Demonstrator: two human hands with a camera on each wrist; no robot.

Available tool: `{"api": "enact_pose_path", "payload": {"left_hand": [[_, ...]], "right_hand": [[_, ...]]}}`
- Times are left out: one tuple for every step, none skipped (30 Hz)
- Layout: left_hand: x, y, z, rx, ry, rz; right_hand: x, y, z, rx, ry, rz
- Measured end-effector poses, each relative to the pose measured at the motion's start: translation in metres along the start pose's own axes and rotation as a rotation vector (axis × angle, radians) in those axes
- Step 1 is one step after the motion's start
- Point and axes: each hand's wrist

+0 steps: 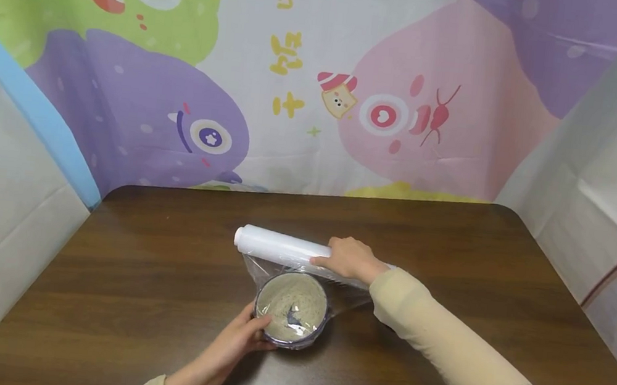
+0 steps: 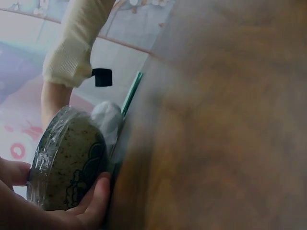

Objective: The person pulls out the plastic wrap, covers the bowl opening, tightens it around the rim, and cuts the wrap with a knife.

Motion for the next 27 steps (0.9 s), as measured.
{"api": "enact_pose_path", "payload": {"left_hand": [[0.001, 0.001, 0.001, 0.006, 0.005, -0.004], [0.001, 0.003, 0.002, 0.013, 0.007, -0.009], [0.002, 0.004, 0.004, 0.017, 0.011, -0.015], [0.003, 0.005, 0.005, 0.019, 0.016, -0.019], [0.003, 0.007, 0.006, 0.019, 0.02, -0.022], [0.004, 0.008, 0.007, 0.021, 0.023, -0.025], [0.005, 0.01, 0.008, 0.023, 0.026, -0.031], [0.006, 0.011, 0.009, 0.025, 0.027, -0.036], [0.007, 0.012, 0.01, 0.025, 0.031, -0.039], [0.008, 0.014, 0.01, 0.028, 0.033, -0.042], [0.009, 0.015, 0.011, 0.03, 0.035, -0.045], [0.01, 0.016, 0.011, 0.031, 0.037, -0.05], [0.011, 0.017, 0.011, 0.033, 0.042, -0.053], [0.011, 0.018, 0.011, 0.036, 0.044, -0.054], [0.012, 0.018, 0.012, 0.038, 0.048, -0.054], [0.013, 0.019, 0.012, 0.041, 0.049, -0.055], [0.014, 0.019, 0.012, 0.045, 0.052, -0.057], [0.014, 0.02, 0.013, 0.05, 0.053, -0.06], [0.015, 0.02, 0.014, 0.056, 0.052, -0.059], [0.016, 0.021, 0.015, 0.06, 0.05, -0.059], [0.017, 0.021, 0.016, 0.066, 0.052, -0.057], [0.018, 0.021, 0.017, 0.071, 0.05, -0.056], [0.019, 0.022, 0.017, 0.076, 0.05, -0.053], [0.02, 0.022, 0.018, 0.082, 0.048, -0.05], [0.021, 0.022, 0.019, 0.087, 0.048, -0.045], [0.022, 0.023, 0.019, 0.092, 0.047, -0.041], [0.022, 0.023, 0.02, 0.098, 0.048, -0.035]], "right_hand": [[-0.001, 0.0, 0.001, 0.003, -0.006, 0.001], [-0.003, 0.001, 0.001, 0.007, -0.01, 0.003], [-0.004, 0.001, 0.002, 0.009, -0.016, 0.005], [-0.005, 0.001, 0.003, 0.013, -0.022, 0.006], [-0.007, 0.001, 0.003, 0.017, -0.027, 0.005], [-0.008, 0.001, 0.004, 0.018, -0.031, 0.005], [-0.01, 0.001, 0.005, 0.021, -0.033, 0.003], [-0.011, 0.001, 0.006, 0.025, -0.038, 0.002], [-0.012, 0.001, 0.006, 0.028, -0.041, 0.0], [-0.014, 0.001, 0.007, 0.032, -0.043, -0.002], [-0.015, 0.001, 0.008, 0.037, -0.048, -0.004], [-0.017, 0.001, 0.009, 0.04, -0.05, -0.003], [-0.018, 0.0, 0.01, 0.045, -0.052, -0.004], [-0.02, 0.0, 0.011, 0.05, -0.055, -0.004], [-0.021, 0.0, 0.011, 0.052, -0.053, -0.003], [-0.022, 0.0, 0.012, 0.058, -0.059, -0.001], [-0.024, 0.0, 0.012, 0.063, -0.063, 0.001], [-0.025, 0.0, 0.013, 0.067, -0.065, 0.003], [-0.026, 0.0, 0.013, 0.073, -0.068, 0.005], [-0.028, 0.0, 0.014, 0.078, -0.073, 0.009], [-0.029, 0.0, 0.014, 0.083, -0.079, 0.011], [-0.031, -0.001, 0.015, 0.087, -0.088, 0.013], [-0.032, -0.001, 0.015, 0.087, -0.091, 0.018], [-0.034, -0.001, 0.016, 0.088, -0.097, 0.023], [-0.035, -0.002, 0.016, 0.086, -0.102, 0.028], [-0.037, -0.002, 0.016, 0.084, -0.109, 0.032], [-0.039, -0.003, 0.016, 0.084, -0.112, 0.035]]}}
Point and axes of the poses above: each hand's wrist, its own x-axis towards the middle knuckle, its own y-axis out of the back of the hand, z = x × y, and after that the axes turned 7 degrees about y, right-handed
